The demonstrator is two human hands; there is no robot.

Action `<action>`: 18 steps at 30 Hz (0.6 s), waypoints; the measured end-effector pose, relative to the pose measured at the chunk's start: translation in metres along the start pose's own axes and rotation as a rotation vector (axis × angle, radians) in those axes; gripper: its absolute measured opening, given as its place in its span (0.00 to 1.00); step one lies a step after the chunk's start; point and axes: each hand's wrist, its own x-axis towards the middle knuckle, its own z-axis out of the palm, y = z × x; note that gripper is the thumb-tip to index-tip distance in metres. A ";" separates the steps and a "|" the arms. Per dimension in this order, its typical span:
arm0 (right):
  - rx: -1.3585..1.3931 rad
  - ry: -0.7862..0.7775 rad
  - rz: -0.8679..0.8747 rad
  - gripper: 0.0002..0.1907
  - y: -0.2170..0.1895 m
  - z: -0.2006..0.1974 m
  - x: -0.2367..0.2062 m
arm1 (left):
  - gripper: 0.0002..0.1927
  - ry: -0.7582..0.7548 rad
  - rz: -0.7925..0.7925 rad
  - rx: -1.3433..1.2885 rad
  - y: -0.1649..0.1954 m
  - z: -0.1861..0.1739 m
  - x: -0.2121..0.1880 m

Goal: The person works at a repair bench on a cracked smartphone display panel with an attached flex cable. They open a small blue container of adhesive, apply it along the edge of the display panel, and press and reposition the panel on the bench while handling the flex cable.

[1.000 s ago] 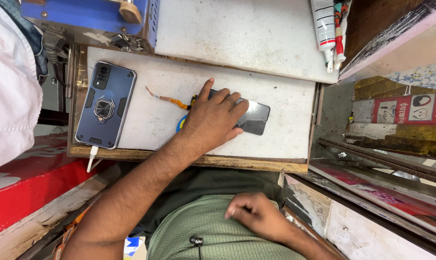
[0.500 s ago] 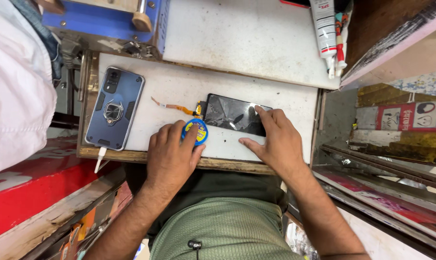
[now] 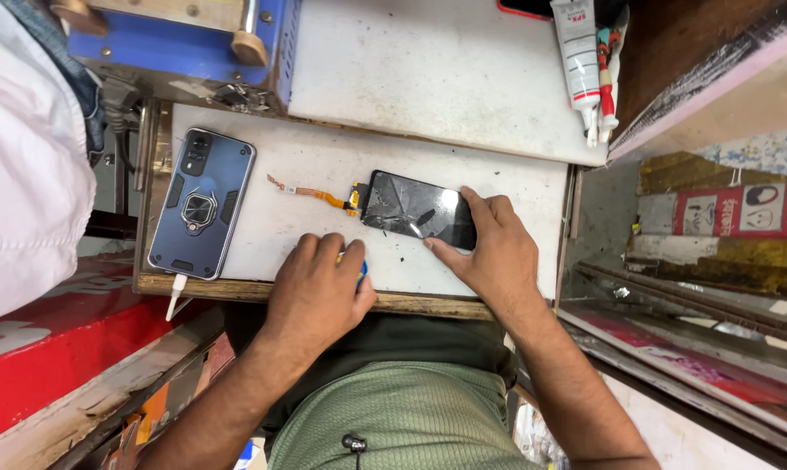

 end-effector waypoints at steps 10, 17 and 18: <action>-0.030 -0.027 0.034 0.46 -0.001 0.002 -0.002 | 0.26 -0.315 -0.179 0.065 -0.024 -0.046 -0.041; -0.011 -0.002 0.019 0.46 0.005 0.004 0.000 | 0.24 0.051 -0.203 0.122 -0.035 -0.049 -0.026; 0.010 0.001 0.000 0.46 0.008 0.003 -0.001 | 0.26 0.020 -0.185 0.145 -0.033 -0.047 -0.022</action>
